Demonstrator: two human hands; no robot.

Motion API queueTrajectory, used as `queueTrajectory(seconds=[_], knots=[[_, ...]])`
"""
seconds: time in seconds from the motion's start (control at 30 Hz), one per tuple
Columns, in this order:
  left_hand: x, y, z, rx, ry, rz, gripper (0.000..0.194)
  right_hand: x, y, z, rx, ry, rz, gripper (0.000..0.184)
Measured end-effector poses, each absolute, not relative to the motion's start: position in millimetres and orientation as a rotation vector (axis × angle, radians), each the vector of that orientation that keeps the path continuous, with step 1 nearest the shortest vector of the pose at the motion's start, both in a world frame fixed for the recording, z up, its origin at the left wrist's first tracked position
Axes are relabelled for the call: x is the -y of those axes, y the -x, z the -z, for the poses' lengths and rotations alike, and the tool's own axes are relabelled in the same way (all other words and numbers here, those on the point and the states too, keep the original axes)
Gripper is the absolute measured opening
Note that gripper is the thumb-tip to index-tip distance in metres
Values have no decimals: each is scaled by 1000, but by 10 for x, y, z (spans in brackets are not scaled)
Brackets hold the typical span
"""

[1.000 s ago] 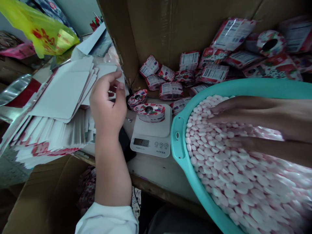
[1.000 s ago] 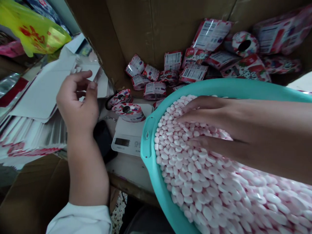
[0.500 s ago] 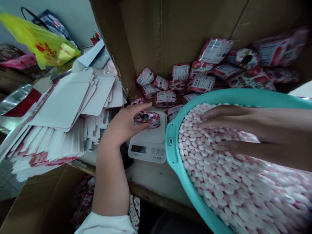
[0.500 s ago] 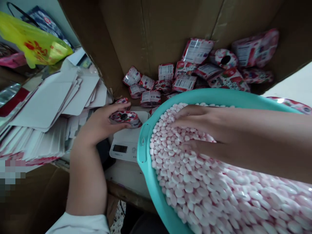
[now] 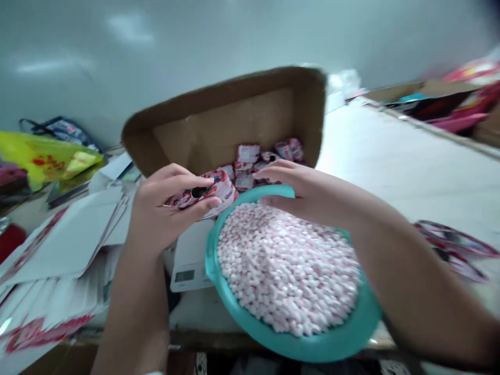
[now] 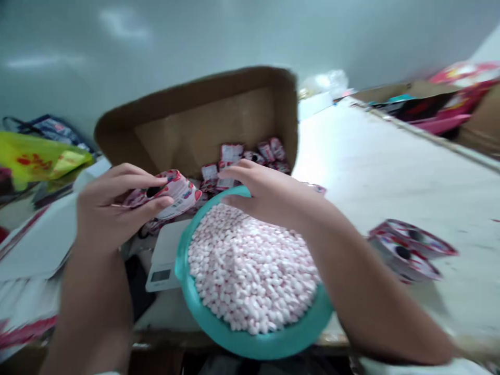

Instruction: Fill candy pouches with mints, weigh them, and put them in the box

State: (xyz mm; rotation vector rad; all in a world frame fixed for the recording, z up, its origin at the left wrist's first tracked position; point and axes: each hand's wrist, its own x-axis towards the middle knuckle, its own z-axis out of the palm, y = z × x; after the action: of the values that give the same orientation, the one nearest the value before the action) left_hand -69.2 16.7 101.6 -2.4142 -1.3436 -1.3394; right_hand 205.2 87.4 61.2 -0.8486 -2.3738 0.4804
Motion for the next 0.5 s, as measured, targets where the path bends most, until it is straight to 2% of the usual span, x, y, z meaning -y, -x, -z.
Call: queueTrajectory(seconds=[0.07,0.17,0.27,0.33,0.43,0.5], knots=[[-209,236,-1277,1261,2520,1369,34,-638,-2317,-698,2082,842,-533,58],[-331,-448,-1385,1214,2756,1390,59,-266,-2680,-669,1742,702,-699,76],[-478,-1058,-1252,1134,3028,1331,68,7,-3022,-566,1594,783,-770,56],[-533,-1351,-1142,1110,3246,1197,72,175,-3284,-495,1543,982,-691,42],[-526,-1495,-1044,1172,3429,986,78,481,-3711,-317,1445,1227,-547,38],[-494,-1373,-998,1322,3354,916,75,694,-3950,-116,1354,1327,-547,39]])
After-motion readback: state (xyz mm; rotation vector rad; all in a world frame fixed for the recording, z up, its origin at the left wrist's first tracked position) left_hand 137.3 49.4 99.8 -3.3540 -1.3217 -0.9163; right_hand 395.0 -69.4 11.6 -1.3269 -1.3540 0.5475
